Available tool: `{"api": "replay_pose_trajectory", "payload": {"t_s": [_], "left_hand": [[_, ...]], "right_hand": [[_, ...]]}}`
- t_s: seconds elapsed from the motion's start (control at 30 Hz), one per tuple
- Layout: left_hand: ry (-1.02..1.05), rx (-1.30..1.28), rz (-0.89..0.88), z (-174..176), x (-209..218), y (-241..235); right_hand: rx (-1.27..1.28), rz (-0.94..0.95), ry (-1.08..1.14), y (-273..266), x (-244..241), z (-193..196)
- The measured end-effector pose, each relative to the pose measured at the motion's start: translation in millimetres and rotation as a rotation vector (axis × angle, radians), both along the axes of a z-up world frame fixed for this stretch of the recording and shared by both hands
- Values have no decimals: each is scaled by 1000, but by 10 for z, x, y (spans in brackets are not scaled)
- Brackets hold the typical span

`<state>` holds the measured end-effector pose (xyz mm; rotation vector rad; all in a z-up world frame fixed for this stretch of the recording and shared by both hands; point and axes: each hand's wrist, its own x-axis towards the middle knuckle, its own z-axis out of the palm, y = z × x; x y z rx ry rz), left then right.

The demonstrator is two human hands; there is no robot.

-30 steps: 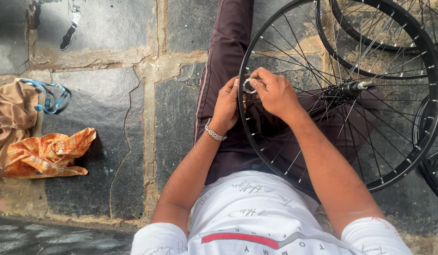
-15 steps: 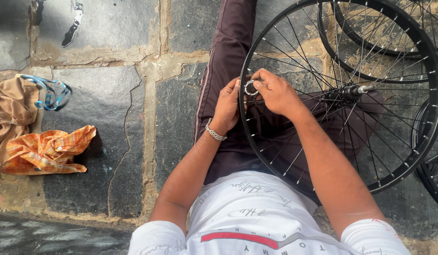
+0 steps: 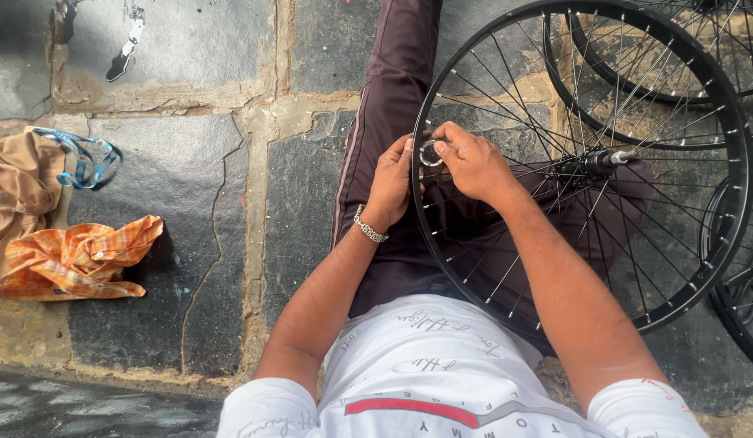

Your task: The person sits on a paved surface and uses a spoke wrench to tighten the nipples on a bicycle wheel. They systematically rotate the wheel and adjust the tension of the spokes to true the wheel.

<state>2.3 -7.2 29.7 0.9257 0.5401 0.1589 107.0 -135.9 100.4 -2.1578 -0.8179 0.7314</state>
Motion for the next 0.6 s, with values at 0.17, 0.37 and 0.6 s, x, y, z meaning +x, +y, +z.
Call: {"api": "replay_pose_trajectory", "payload": {"t_s": [0.17, 0.37, 0.6], "left_hand": [[-4, -9, 13, -44, 2, -3], [-21, -25, 20, -81, 12, -4], [-50, -31, 12, -71, 0, 0]], "right_hand": [[46, -7, -26, -6, 2, -51], [240, 54, 175, -37, 108, -182], [182, 53, -94, -51, 13, -143]]}}
